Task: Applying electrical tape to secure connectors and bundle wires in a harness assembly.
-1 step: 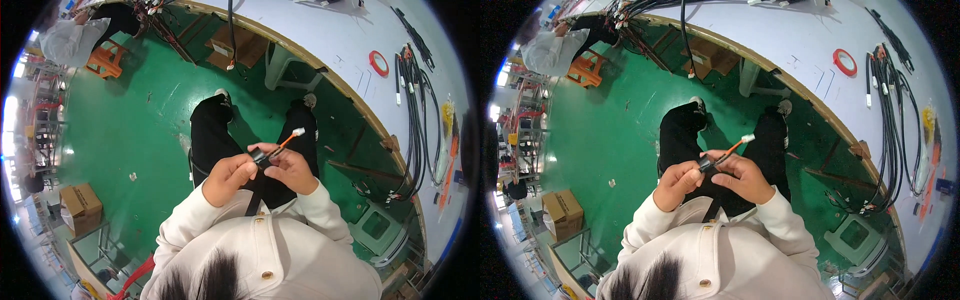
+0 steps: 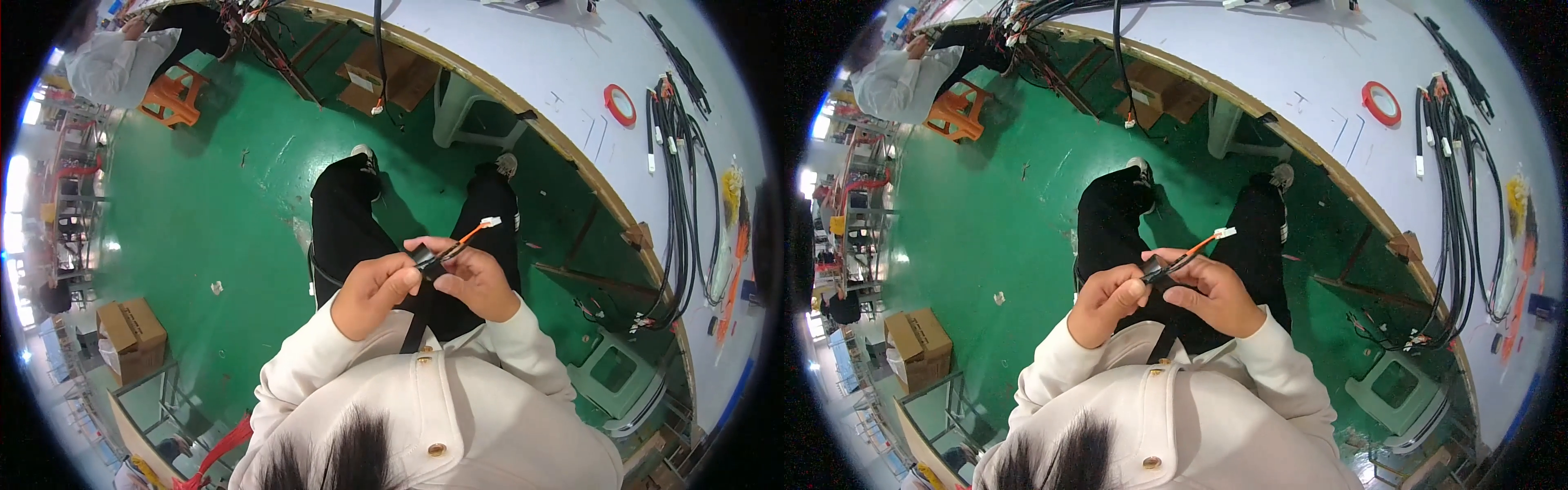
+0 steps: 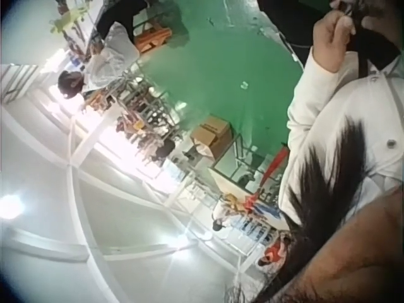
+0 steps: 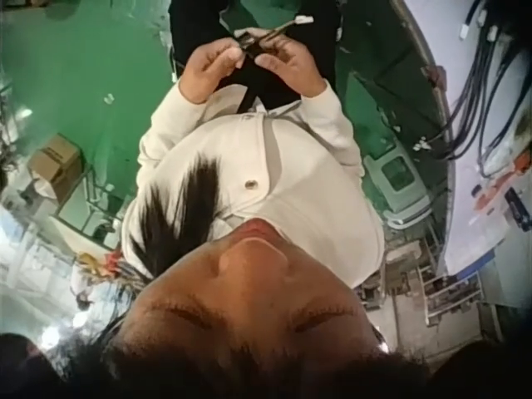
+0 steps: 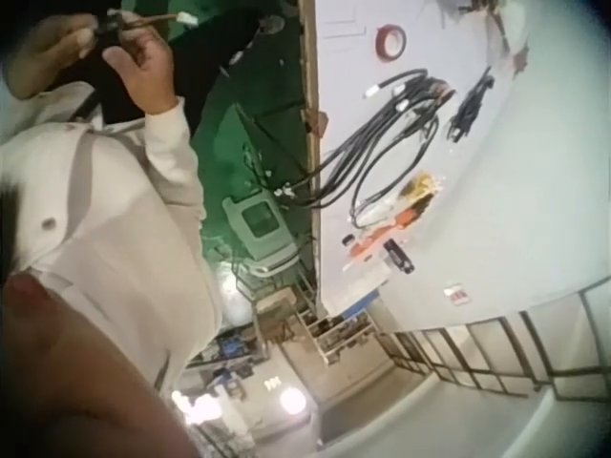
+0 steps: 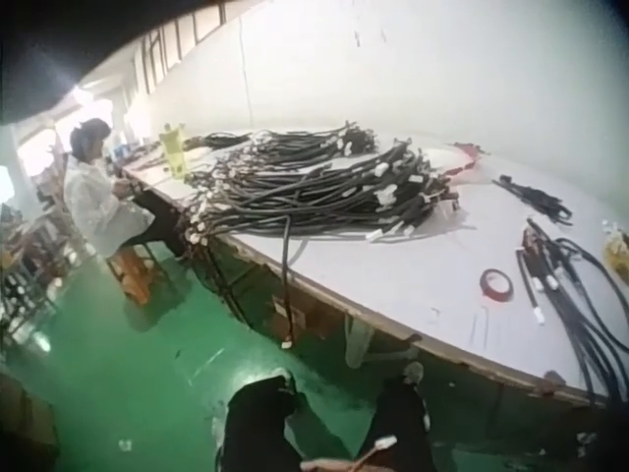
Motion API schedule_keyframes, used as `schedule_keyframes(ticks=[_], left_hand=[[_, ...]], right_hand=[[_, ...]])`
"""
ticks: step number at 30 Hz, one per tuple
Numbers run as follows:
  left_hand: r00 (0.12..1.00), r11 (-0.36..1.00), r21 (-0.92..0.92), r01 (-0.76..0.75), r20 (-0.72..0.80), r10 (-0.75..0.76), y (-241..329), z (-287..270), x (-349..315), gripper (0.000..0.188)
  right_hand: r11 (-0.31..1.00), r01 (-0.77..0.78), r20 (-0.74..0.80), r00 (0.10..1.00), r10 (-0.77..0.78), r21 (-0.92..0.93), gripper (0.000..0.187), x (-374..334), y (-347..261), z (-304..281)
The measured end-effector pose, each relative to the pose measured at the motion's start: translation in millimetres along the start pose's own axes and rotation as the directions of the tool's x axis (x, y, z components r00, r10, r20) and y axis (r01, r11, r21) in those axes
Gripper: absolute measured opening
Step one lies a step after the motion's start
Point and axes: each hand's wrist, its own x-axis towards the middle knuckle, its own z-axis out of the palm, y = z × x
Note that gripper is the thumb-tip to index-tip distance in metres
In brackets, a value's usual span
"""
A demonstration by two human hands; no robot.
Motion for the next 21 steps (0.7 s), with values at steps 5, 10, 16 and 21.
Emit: schedule_keyframes(ticks=[5, 10, 16, 21], left_hand=[[0.896, 0.782, 0.586, -0.210, -0.204, 0.394, -1.9, 10.8, 2.5, 0.012], [0.792, 0.507, 0.827, -0.242, -0.134, 0.596, -1.4, 16.7, 11.5, 0.012], [0.775, 0.421, 0.859, -0.291, -0.047, 0.630, -4.9, 14.4, 11.4, 0.017], [0.952, 0.931, 0.323, -0.170, -0.191, 0.239, 1.8, 12.9, 1.0, 0.017]], right_hand=[[0.984, -0.123, -0.064, 0.989, 0.132, 0.126, 0.027, -22.1, -10.6, 3.8], [0.926, -0.154, -0.186, 0.956, 0.228, 0.345, 0.033, -21.8, -31.3, 17.0], [0.879, -0.051, -0.312, 0.924, 0.222, 0.474, 0.043, -7.5, -46.1, 31.4], [0.999, 0.028, -0.150, 0.988, -0.022, 0.039, 0.015, -43.2, -3.4, -2.9]])
